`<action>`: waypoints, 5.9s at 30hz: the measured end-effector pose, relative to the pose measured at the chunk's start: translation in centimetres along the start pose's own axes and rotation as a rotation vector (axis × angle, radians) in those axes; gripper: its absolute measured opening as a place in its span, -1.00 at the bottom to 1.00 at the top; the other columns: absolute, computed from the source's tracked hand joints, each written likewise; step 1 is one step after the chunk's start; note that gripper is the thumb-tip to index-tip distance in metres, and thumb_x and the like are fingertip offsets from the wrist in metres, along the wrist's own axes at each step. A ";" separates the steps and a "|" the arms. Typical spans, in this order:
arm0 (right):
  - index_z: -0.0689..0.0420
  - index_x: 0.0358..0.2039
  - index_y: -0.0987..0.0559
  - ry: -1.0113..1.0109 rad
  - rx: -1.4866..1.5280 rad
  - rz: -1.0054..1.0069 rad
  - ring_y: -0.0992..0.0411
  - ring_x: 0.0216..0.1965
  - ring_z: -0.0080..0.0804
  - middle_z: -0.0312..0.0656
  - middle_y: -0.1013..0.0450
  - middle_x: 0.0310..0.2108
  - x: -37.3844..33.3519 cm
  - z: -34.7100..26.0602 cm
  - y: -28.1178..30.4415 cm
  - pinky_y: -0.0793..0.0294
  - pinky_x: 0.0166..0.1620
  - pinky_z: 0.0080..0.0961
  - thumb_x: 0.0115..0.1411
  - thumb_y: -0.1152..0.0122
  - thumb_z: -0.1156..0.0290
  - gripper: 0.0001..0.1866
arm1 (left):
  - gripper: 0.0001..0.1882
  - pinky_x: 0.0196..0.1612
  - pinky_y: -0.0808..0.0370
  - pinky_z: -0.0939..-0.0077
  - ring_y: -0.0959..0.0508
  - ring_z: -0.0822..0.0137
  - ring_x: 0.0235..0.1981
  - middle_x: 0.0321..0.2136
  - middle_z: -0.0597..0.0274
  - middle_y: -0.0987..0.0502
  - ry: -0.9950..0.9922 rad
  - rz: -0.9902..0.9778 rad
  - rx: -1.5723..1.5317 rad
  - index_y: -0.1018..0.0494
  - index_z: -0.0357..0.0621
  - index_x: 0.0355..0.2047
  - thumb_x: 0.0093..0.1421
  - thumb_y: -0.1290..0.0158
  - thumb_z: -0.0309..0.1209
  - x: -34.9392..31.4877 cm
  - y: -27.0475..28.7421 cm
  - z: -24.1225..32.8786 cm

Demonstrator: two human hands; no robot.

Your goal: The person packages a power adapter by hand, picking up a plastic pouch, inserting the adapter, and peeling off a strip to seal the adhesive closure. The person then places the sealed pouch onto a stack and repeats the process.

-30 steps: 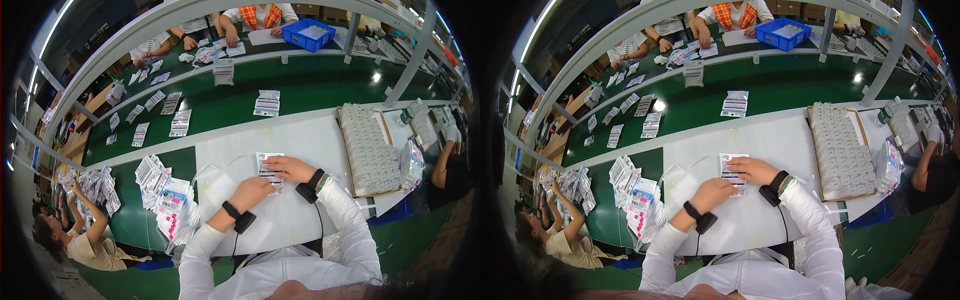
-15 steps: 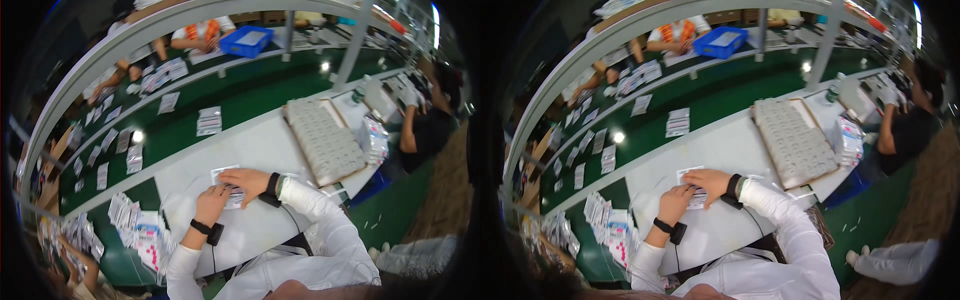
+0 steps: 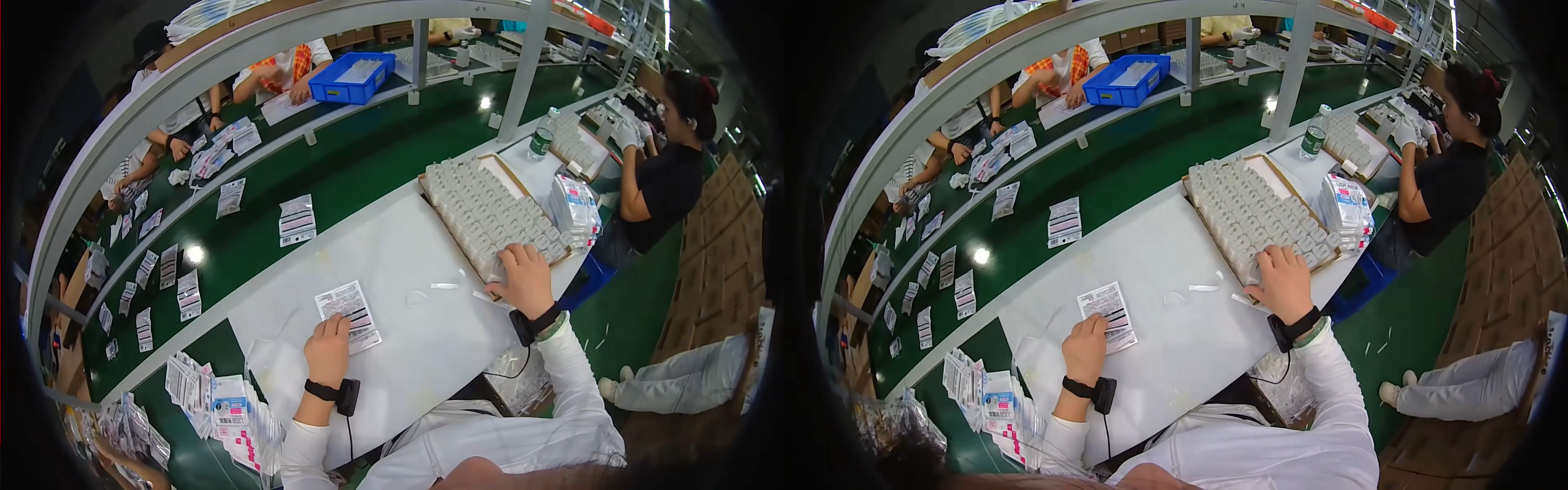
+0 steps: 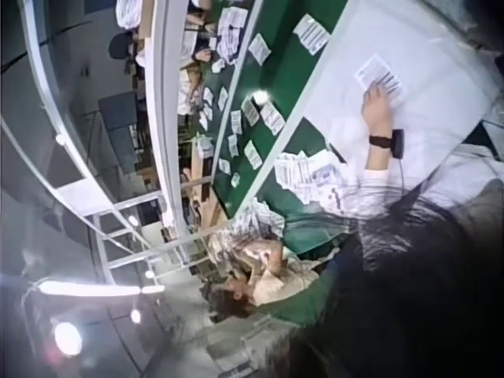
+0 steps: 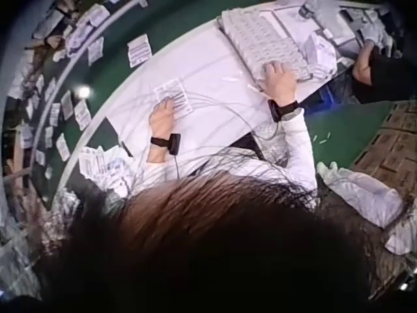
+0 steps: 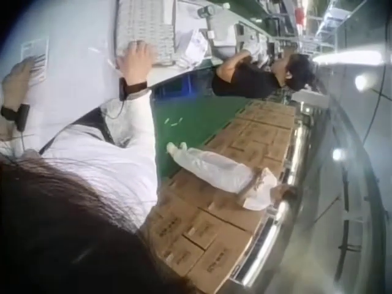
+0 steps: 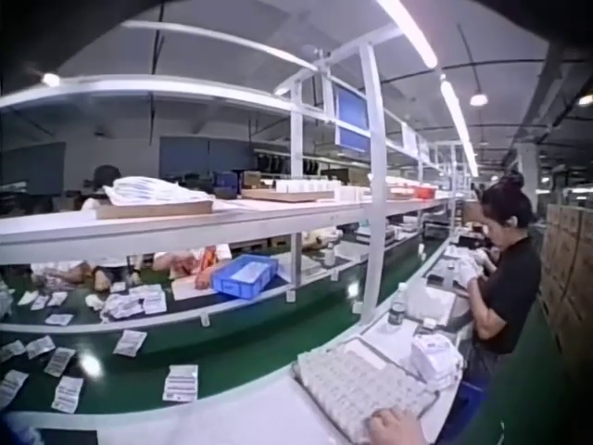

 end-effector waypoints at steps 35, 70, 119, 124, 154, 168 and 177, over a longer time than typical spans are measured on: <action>-0.14 0.13 -0.44 0.502 0.979 -0.516 -0.49 -0.13 -0.14 -0.18 -0.37 0.00 0.1 -15.8 -11.9 -0.53 -0.13 -0.26 0.08 -0.29 0.32 -0.45 | -0.83 -0.13 -0.49 0.33 -0.51 0.21 -0.19 -0.17 0.42 -0.61 0.149 0.034 -0.383 -0.65 -0.01 -0.32 0.03 -0.20 -0.42 1.8 -1.4 1.0; 0.11 -0.14 -0.39 0.346 0.947 -0.466 -0.49 -0.19 0.01 -0.07 -0.52 -0.27 4.1 -16.3 -15.3 -0.48 -0.17 -0.15 0.01 -0.12 0.54 -0.66 | -0.74 0.11 -0.22 0.05 -0.43 0.26 -0.06 -0.16 0.32 -0.47 0.176 0.078 0.224 -0.43 0.06 -0.21 0.04 -0.09 -0.42 5.1 -1.3 3.5; -0.19 -0.18 -0.68 0.493 0.641 -0.354 -0.38 0.09 -0.37 -0.49 -0.60 -0.18 4.2 -12.4 -14.2 -0.17 0.13 -0.21 0.19 -0.20 0.23 -0.80 | -0.36 0.35 0.01 0.05 -0.05 0.18 0.40 0.36 0.51 -0.16 -0.101 -0.358 -0.175 -0.23 0.42 0.31 0.22 -0.01 0.07 -2.3 -1.1 -1.0; -0.22 -0.08 -0.66 0.633 0.536 -0.300 -0.36 0.14 -0.35 -0.48 -0.59 -0.13 4.1 -13.4 -11.5 -0.15 0.14 -0.25 0.16 -0.17 0.40 -0.67 | -0.37 0.35 0.01 0.04 -0.04 0.18 0.41 0.36 0.51 -0.16 -0.159 -0.314 -0.153 -0.23 0.44 0.31 0.23 0.00 0.08 -2.3 -0.9 -0.9; 0.08 -0.39 -0.52 0.561 0.561 -0.213 -0.40 -0.31 -0.21 -0.24 -0.45 -0.42 -0.5 -16.6 -11.0 -0.37 -0.18 -0.29 0.05 -0.31 0.37 -0.85 | -0.46 0.34 -0.07 0.03 -0.10 0.17 0.38 0.34 0.52 -0.19 -0.146 -0.273 -0.199 -0.41 0.48 0.16 0.16 -0.06 0.12 -2.1 -1.3 -0.9; 0.15 -0.21 -0.58 0.406 0.422 -0.011 -0.43 -0.11 -0.12 -0.16 -0.50 -0.27 1.9 -6.8 -1.1 -0.35 -0.01 -0.23 -0.12 -0.04 0.73 -0.59 | -0.30 0.34 0.00 0.07 -0.10 0.22 0.38 0.31 0.50 -0.24 -0.064 -0.316 -0.243 -0.28 0.19 0.29 0.17 -0.06 0.10 -2.1 -1.1 -1.5; -0.12 -0.01 -0.59 0.689 0.553 -0.492 -0.43 -0.05 -0.30 -0.33 -0.51 -0.20 4.9 -14.8 -13.8 -0.24 0.03 -0.37 -0.03 -0.01 0.73 -0.41 | -0.31 0.33 -0.03 0.07 -0.10 0.23 0.38 0.30 0.52 -0.25 -0.068 -0.304 -0.212 -0.29 0.20 0.27 0.16 -0.08 0.09 -2.1 -1.1 -1.4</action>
Point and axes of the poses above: each hand's wrist, its own x-axis towards the middle knuckle, its own y-axis out of the back of the hand, z = x × y, the point moved 7 cm from there along x, towards the middle knuckle
